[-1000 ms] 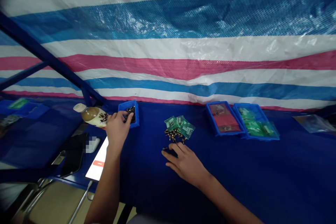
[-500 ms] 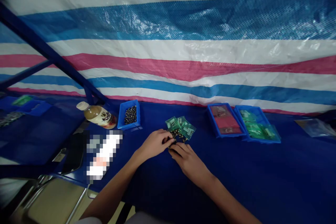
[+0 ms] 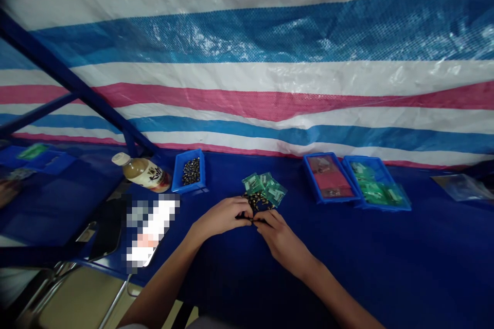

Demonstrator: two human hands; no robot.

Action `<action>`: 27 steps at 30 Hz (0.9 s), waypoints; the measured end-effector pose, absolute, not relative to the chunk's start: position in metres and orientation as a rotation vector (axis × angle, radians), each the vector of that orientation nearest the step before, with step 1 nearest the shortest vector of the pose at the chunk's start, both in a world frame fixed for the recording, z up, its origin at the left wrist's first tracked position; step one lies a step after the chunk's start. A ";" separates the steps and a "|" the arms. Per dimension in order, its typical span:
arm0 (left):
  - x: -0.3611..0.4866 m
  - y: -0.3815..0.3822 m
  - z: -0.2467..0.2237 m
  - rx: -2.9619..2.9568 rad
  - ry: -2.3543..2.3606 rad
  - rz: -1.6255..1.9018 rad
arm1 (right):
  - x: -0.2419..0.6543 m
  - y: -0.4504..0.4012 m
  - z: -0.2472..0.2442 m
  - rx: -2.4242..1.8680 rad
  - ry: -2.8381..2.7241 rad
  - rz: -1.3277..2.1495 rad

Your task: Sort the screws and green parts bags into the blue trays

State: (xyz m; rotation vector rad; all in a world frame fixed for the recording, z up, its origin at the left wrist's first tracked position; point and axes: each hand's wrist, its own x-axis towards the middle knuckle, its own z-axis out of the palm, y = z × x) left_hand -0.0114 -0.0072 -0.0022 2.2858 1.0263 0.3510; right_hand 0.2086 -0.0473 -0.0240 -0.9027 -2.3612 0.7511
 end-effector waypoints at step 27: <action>0.004 -0.020 0.013 2.122 1.010 0.706 | 0.217 -0.045 -0.012 -1.023 -2.254 0.921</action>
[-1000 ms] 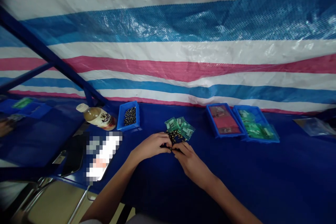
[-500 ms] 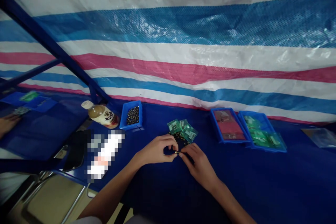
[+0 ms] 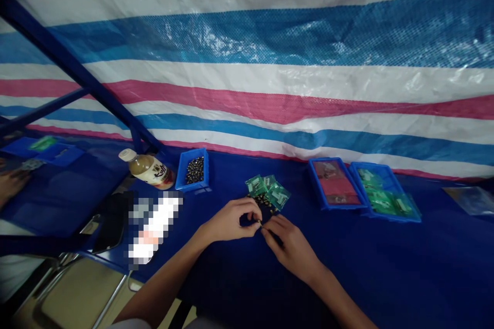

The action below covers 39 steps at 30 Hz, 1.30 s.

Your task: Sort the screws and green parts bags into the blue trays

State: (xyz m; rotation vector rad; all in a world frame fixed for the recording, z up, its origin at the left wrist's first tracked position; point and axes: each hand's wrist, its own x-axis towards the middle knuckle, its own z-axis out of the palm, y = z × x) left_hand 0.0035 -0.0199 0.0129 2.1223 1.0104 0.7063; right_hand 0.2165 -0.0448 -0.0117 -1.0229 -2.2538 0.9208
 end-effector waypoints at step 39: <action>-0.023 0.000 0.002 2.299 1.416 0.491 | 0.222 -0.040 -0.020 -1.119 -2.337 0.571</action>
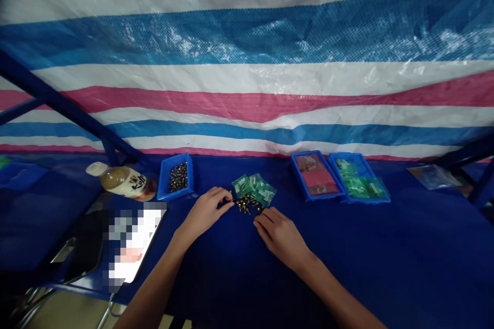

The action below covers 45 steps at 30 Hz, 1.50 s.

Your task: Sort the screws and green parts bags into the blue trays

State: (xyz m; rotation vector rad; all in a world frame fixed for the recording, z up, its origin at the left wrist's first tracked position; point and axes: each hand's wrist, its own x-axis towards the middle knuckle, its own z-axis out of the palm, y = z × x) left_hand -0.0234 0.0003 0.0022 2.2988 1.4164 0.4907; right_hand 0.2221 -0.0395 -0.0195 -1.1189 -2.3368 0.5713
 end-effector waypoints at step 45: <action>-0.068 0.005 0.023 2.203 1.962 1.038 | 0.228 -0.035 -0.032 -1.403 -2.096 0.548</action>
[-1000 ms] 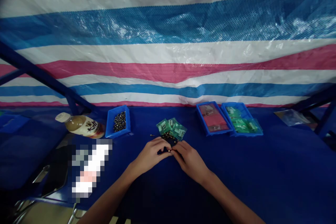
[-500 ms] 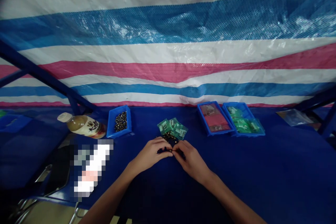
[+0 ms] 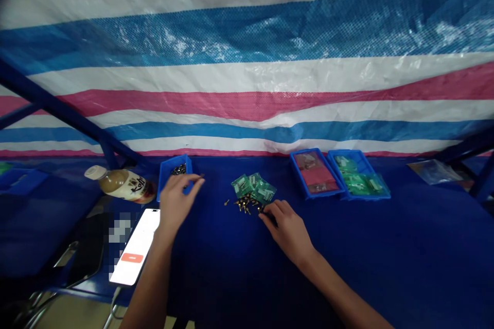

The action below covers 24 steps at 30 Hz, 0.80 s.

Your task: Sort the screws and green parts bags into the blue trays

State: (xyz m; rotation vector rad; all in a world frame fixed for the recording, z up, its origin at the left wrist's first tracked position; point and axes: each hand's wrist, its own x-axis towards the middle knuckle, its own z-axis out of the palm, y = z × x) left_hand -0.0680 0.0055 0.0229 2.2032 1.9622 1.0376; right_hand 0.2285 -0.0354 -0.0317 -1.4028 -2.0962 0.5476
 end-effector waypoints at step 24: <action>0.025 -0.023 -0.014 2.707 1.308 0.530 | 0.220 -0.033 -0.041 -1.320 -2.345 0.215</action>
